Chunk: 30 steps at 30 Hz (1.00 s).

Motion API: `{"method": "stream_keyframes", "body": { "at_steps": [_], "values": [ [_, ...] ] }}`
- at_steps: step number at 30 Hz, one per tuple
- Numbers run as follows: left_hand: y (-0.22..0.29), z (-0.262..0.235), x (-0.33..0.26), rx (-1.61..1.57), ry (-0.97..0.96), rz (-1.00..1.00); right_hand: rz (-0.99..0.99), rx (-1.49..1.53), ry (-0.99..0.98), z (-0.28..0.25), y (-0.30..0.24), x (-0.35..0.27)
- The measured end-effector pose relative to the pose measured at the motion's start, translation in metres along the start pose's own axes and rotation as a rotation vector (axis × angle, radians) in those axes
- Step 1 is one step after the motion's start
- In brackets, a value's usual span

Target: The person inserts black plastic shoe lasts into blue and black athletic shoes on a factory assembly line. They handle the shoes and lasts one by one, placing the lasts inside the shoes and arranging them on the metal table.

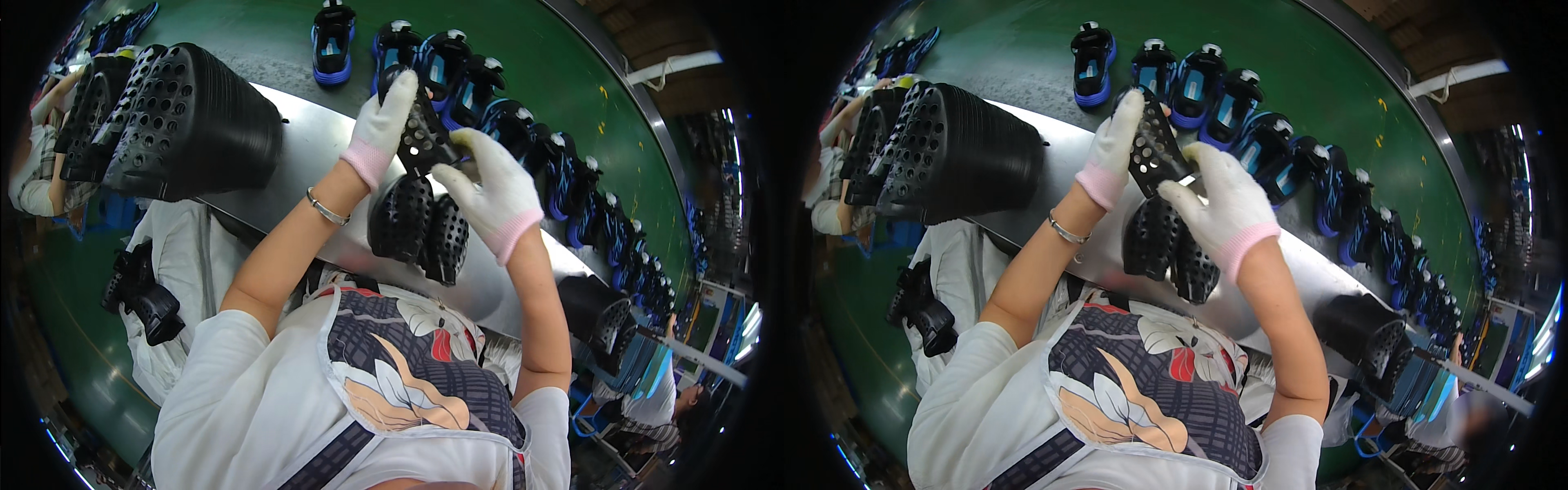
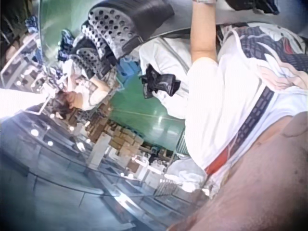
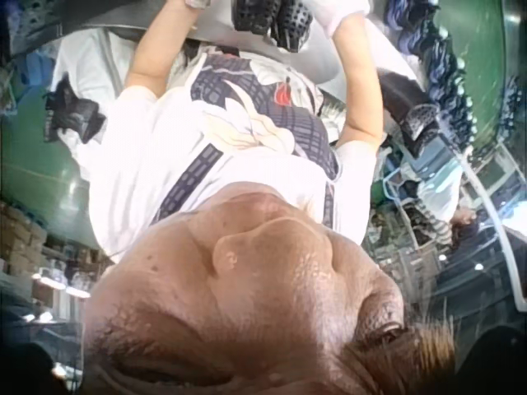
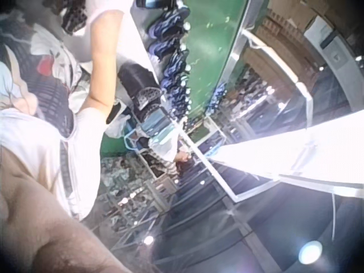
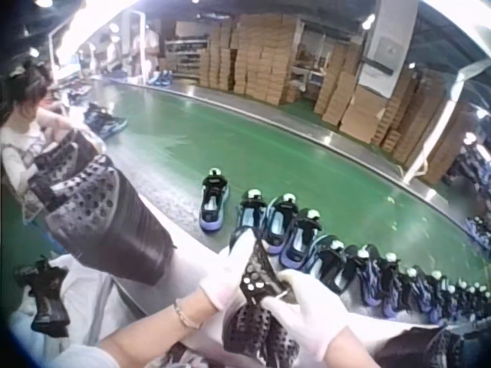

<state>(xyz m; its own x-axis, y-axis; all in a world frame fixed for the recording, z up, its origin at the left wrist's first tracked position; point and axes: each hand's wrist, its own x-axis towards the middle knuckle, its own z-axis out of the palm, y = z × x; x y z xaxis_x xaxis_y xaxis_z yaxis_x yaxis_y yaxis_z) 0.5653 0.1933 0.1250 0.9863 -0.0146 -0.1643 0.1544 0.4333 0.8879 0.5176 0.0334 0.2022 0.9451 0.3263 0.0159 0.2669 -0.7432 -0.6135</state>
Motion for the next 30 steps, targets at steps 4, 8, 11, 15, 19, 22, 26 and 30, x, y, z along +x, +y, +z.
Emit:
{"method": "stream_keyframes", "body": {
  "at_steps": [4,8,11,15,19,22,26,30],
  "values": [
    [-0.008,-0.016,0.011,-0.033,0.135,0.098,0.117,-0.142,-0.148,0.018,-0.008,0.027],
    [-0.014,-0.021,0.027,-0.039,0.236,0.065,0.169,-0.159,-0.1,0.033,-0.016,0.042],
    [-0.012,-0.023,0.037,-0.034,0.219,0.057,0.171,-0.119,-0.05,0.042,-0.013,0.054],
    [-0.006,-0.025,0.049,0.072,0.199,0.04,0.203,0.035,-0.021,0.05,-0.004,0.066],
    [-0.005,-0.042,0.048,0.342,0.24,0.087,0.203,-0.017,-0.11,0.03,0.004,0.092],
    [-0.021,-0.051,0.051,0.649,0.301,0.45,0.256,-0.149,-0.283,0.002,0.006,0.127],
    [-0.039,-0.056,0.051,0.862,0.216,0.599,0.297,-0.201,-0.462,-0.017,0.002,0.172],
    [-0.039,-0.059,0.061,0.954,0.231,0.66,0.349,-0.192,-0.536,-0.016,-0.004,0.211]
  ]
}}
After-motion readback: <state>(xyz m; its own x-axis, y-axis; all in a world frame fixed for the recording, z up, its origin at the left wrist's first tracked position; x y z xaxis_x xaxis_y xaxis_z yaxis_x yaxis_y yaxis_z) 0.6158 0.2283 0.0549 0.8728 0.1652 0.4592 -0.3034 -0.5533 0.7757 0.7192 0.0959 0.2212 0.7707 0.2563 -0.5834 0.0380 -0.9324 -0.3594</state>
